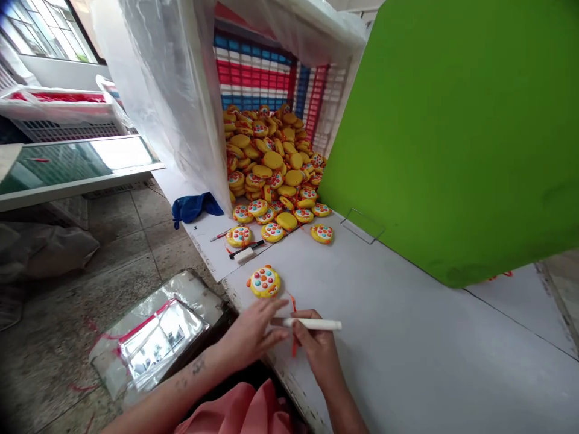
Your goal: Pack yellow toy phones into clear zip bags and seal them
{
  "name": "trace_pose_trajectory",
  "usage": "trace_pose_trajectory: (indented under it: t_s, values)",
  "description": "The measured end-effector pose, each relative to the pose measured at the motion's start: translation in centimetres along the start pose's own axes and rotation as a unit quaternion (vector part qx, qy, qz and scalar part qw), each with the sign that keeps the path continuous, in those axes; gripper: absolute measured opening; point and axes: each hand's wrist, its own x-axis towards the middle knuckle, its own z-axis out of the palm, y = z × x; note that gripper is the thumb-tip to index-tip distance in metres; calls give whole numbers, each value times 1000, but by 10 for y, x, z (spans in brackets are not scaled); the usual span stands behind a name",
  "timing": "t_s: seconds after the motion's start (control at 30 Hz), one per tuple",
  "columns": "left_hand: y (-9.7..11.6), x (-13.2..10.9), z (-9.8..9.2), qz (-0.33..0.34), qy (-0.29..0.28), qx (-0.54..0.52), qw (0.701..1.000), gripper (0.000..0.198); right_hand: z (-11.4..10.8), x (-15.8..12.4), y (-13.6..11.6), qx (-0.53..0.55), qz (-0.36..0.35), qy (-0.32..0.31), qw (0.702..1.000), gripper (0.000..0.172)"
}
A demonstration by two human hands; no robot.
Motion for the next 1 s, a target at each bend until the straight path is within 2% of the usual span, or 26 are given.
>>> trace_pose_trajectory:
  t_s: [0.1,0.2,0.3,0.4,0.47,0.57,0.63,0.7,0.77,0.8,0.83,0.87,0.9,0.97,1.0]
  values:
    - [21,-15,13,-90,-75,-24,993,29,13,-4,-13,-28,-16,-34,999,31]
    - [24,-21,16,-104,-110,-40,988,28,15,-8,-23,-58,-12,-59,997,34]
    - [26,-24,17,-100,-128,-120,979,31,11,-9,-27,-97,7,-95,991,38]
    - [30,-27,25,-143,-120,-234,954,28,7,-9,-28,-119,10,-116,986,36]
    - [33,-27,34,-180,-128,-317,922,18,6,-10,-29,-132,2,-126,983,37]
    - [40,-26,44,-221,-163,-440,855,14,4,-11,-32,-167,-16,-176,970,38]
    - [46,-26,43,-243,-190,-501,808,13,0,-11,-36,-177,-24,-226,958,37]
    - [51,-28,37,-274,-250,-546,751,20,-10,-9,-44,-154,-30,-248,956,34]
    - [54,-30,27,-293,-345,-562,692,31,-27,-2,-54,-80,-50,-181,979,37]
    - [53,-30,21,-291,-379,-554,682,35,-38,3,-60,-21,-72,-115,991,40]
    - [50,-29,15,-282,-387,-531,699,39,-49,9,-65,43,-95,-41,994,43]
    - [44,-26,9,-269,-364,-493,743,40,-60,16,-68,101,-115,22,988,44]
    - [36,-21,3,-250,-310,-440,805,37,-69,23,-69,142,-127,63,980,43]
    - [13,-6,-8,-175,-151,-284,931,28,-80,36,-62,175,-126,100,971,39]
    - [-1,4,-12,-117,-73,-196,971,23,-80,40,-54,176,-112,107,972,37]
